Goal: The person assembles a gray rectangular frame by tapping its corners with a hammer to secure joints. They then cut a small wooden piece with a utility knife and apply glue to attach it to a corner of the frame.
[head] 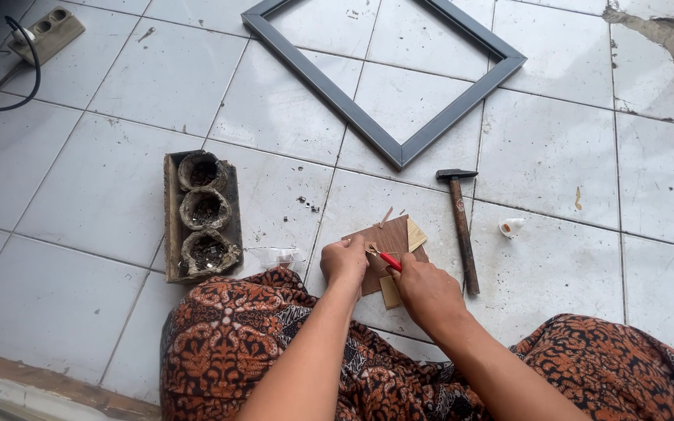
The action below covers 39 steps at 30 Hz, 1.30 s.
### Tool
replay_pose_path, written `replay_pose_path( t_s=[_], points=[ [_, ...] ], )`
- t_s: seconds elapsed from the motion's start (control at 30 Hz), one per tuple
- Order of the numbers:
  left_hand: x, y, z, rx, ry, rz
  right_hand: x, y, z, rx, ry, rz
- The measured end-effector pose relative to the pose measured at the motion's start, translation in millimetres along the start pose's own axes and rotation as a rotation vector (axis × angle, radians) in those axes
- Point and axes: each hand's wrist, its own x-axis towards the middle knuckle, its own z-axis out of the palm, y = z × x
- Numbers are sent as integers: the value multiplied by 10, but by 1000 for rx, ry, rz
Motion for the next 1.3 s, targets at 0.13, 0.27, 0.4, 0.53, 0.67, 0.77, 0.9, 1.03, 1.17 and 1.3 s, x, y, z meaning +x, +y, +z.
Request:
replay_pose_path(
  t_s=[0.13,0.27,0.4,0.53,0.67,0.77,0.9,1.03,1.17,1.3],
  points=[
    [43,-74,13,15,1,-10,6,-2,-3,12,-39,7],
    [-44,21,-27,-32,-10,-21,156,41,64,-13,-34,-2],
    [-100,58,-38,33,-14,-13,187,88,96,-17,-10,-7],
    [-71,88,-49,34,-28,2,118,66,31,25,-45,23],
    [-17,34,-34,68,-27,-2,17,216,73,65,-70,76],
    [133,-27,-55,55,-151,8,-42,313,116,248,-124,135],
    [-228,132,-325,-47,-342,22,-264,278,-140,939,-103,325],
    [-741,395,-519,-44,-682,151,-259,295,-145,1320,-166,289],
    [-619,192,-405,-32,-630,215,-147,286,64,1531,-137,311],
    [-722,144,-408,49,-666,204,-158,169,77,1618,-92,356]
  ],
)
